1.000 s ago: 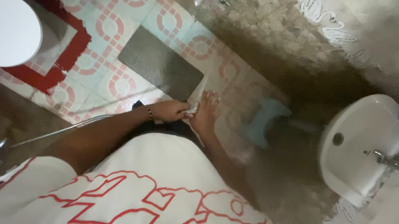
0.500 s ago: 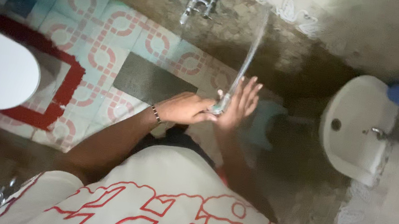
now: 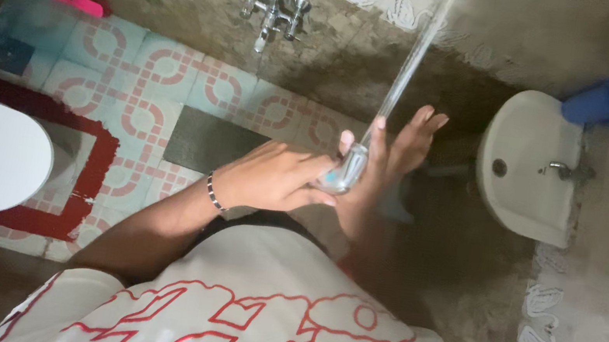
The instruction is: The person holds a bidet hose, directs a stream of water toward the bathroom floor, and then points the spray at the bathroom door.
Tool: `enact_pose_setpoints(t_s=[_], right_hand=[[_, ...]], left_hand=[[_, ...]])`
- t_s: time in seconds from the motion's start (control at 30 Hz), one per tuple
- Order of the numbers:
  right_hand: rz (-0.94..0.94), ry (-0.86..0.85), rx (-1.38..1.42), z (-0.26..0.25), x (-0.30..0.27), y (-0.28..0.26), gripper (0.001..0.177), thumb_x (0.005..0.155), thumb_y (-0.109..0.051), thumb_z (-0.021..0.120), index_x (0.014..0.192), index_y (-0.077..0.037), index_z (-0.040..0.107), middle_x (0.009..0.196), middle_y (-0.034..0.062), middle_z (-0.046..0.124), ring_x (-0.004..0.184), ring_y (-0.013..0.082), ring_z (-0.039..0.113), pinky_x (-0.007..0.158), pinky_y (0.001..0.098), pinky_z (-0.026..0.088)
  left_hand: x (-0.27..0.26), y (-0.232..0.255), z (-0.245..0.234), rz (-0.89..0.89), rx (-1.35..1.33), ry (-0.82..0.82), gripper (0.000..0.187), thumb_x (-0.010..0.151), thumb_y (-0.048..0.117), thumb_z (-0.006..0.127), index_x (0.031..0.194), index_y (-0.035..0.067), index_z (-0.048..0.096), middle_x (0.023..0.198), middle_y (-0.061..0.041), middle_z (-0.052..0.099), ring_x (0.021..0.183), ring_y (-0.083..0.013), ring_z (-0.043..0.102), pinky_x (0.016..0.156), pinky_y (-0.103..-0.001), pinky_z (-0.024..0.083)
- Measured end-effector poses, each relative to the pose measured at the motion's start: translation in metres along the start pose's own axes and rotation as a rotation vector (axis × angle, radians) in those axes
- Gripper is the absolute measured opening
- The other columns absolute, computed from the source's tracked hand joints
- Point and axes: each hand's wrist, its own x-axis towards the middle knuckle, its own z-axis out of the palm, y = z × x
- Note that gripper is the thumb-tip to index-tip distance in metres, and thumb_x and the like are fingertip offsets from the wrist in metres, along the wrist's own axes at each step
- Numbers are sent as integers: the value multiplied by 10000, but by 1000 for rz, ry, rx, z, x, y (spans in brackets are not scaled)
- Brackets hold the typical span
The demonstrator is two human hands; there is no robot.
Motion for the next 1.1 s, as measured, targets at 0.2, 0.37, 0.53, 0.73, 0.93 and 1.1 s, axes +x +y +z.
enact_pose_setpoints(t_s=[0.2, 0.37, 0.53, 0.73, 0.93, 1.1], right_hand=[[74, -101, -15, 11, 2, -15, 606, 1142, -450, 591, 1646, -229, 337, 1754, 218, 145, 1604, 478, 115, 1266, 674, 233], [184, -232, 114, 20, -22, -15, 825, 994, -435, 639, 1666, -137, 263, 1739, 251, 134, 1629, 507, 107, 1274, 710, 213], [223, -303, 68, 30, -44, 0, 995, 908, -477, 676, 1655, -80, 150, 1696, 298, 95, 1572, 507, 114, 1224, 662, 204], [370, -237, -98, 74, -65, 0, 862, 965, -400, 610, 1654, -87, 198, 1723, 239, 168, 1606, 433, 142, 1252, 628, 184], [288, -169, 79, 73, -42, -2, 876, 943, -457, 620, 1619, -64, 226, 1687, 254, 174, 1578, 427, 107, 1227, 576, 121], [213, -18, 144, 83, -28, 8, 892, 984, -523, 589, 1624, -45, 192, 1688, 254, 153, 1578, 397, 61, 1253, 554, 51]], left_hand=[[-7, -26, 8, 20, -39, 117, 348, 963, 397, 698, 1083, 84, 605, 861, -165, 726, 772, -410, 695, 613, -483, 537], [-13, -44, 19, -17, -58, 130, 296, 981, 354, 679, 1079, 82, 612, 897, -158, 737, 825, -388, 722, 648, -481, 553], [-12, -33, 3, 49, -101, 126, 314, 970, 365, 673, 1106, 84, 635, 873, -161, 719, 786, -388, 706, 643, -461, 548], [-22, -19, -12, 132, 6, 52, 402, 949, 449, 691, 1092, 75, 655, 760, -114, 666, 709, -326, 682, 639, -436, 534], [-27, -32, 1, 87, 100, 119, 410, 927, 430, 738, 1037, 44, 650, 806, -142, 695, 775, -360, 697, 657, -463, 523], [-18, -54, 8, -22, 87, 188, 366, 929, 375, 737, 1034, 35, 654, 825, -152, 736, 758, -367, 724, 644, -462, 554]])
